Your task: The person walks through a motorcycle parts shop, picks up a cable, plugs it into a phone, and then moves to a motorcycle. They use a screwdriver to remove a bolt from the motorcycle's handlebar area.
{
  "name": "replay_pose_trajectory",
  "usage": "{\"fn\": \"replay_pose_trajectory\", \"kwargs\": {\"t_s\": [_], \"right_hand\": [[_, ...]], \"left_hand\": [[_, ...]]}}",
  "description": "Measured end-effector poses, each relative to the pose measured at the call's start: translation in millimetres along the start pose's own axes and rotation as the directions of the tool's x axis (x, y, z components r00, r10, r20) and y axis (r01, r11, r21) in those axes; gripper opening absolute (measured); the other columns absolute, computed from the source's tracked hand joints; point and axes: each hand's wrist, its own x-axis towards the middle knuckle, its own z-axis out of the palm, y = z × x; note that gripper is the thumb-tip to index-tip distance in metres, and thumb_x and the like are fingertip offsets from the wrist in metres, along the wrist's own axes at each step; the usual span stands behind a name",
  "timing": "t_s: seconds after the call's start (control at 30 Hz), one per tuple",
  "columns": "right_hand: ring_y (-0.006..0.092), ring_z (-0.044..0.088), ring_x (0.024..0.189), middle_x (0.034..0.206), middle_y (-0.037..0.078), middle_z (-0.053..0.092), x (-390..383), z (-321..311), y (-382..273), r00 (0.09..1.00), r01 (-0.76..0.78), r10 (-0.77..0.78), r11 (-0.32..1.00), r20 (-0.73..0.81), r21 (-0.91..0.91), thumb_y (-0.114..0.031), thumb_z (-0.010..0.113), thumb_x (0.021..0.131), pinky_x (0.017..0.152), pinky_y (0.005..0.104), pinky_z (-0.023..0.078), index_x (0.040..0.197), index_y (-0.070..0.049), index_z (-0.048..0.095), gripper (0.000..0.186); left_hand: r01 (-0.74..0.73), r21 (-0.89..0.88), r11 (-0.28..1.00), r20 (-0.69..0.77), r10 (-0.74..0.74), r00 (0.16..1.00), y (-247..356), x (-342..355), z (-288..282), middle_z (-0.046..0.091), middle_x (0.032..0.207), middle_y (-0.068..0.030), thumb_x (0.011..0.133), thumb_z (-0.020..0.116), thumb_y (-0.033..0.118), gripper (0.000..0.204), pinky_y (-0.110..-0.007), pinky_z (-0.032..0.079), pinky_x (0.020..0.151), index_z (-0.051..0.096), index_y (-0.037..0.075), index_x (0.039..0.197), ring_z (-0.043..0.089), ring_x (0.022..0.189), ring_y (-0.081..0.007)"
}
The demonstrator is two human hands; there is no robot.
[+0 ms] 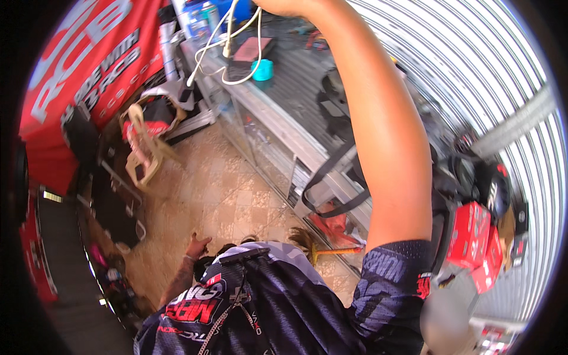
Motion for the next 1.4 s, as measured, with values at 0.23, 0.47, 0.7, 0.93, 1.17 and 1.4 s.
{"fn": "replay_pose_trajectory", "kwargs": {"t_s": [0.23,0.47,0.7,0.93,1.17,1.4], "right_hand": [[0.0083,0.058,0.074,0.091,0.001,0.067,-3.8,162.6,-44.1,0.980,-0.057,-0.024,0.919,0.200,0.390,-0.028,0.064,0.096,0.067,0.0248,0.048,0.116,-0.004,0.069,0.031],[0.0122,0.064,0.076,0.084,0.009,0.072,-52.5,393.7,-109.1,0.779,-0.392,-0.004,0.778,0.627,0.492,-0.018,0.066,0.093,0.072,0.0299,0.051,0.102,-0.001,0.070,0.019],[0.0153,0.068,0.082,0.090,0.011,0.073,-75.0,527.0,-214.5,0.648,-0.371,-0.331,0.650,0.687,0.663,-0.018,0.066,0.093,0.076,0.0314,0.053,0.105,-0.001,0.070,0.020],[0.0102,0.066,0.082,0.089,0.005,0.068,-52.2,627.2,-334.0,0.421,-0.636,-0.478,0.451,0.771,0.627,-0.014,0.060,0.098,0.070,0.0245,0.053,0.110,0.003,0.065,0.021],[0.0086,0.065,0.081,0.090,0.006,0.068,-11.9,694.8,-407.1,0.335,-0.605,-0.559,0.490,0.759,0.628,-0.014,0.060,0.099,0.072,0.0251,0.053,0.112,0.004,0.064,0.023],[0.0096,0.065,0.077,0.092,0.005,0.068,25.0,782.9,-438.3,0.083,-0.782,-0.633,0.437,0.770,0.444,-0.014,0.066,0.095,0.072,0.0256,0.054,0.116,0.004,0.064,0.028]], "left_hand": [[-0.031,-0.115,0.993,-0.084,0.021,0.996,1.1,-41.8,-31.0,0.056,0.069,-0.0040,0.081,0.082,0.027,0.107,-0.029,0.048,0.051,0.007,0.003,0.154,0.054,0.057,-0.0132],[-0.240,-0.337,0.910,-0.219,0.173,0.960,2.7,-92.6,-75.3,0.060,0.105,-0.0142,0.085,0.079,0.032,0.094,-0.032,0.054,0.074,0.020,0.005,0.153,0.060,0.088,-0.0188],[-0.581,-0.183,0.793,-0.589,0.384,0.711,-1.6,-132.0,-140.3,0.044,0.137,-0.0188,0.085,0.077,0.029,0.072,-0.039,0.054,0.092,0.043,0.006,0.144,0.050,0.125,-0.0290],[-0.567,-0.096,0.818,-0.782,0.290,0.551,-56.7,-116.2,-256.4,0.053,0.123,-0.0105,0.091,0.072,0.023,0.040,-0.033,0.053,0.088,0.057,0.001,0.120,0.057,0.107,-0.0183],[-0.598,-0.359,0.717,-0.808,0.082,0.584,-114.4,-95.4,-345.7,0.065,0.096,-0.0112,0.095,0.065,0.028,0.030,-0.033,0.050,0.080,0.065,0.000,0.106,0.062,0.090,-0.0189],[-0.686,-0.449,0.572,-0.832,0.012,0.555,-121.6,-76.0,-398.0,0.068,0.103,-0.0059,0.098,0.063,0.023,0.028,-0.029,0.050,0.081,0.062,0.000,0.113,0.061,0.092,-0.0113]]}}
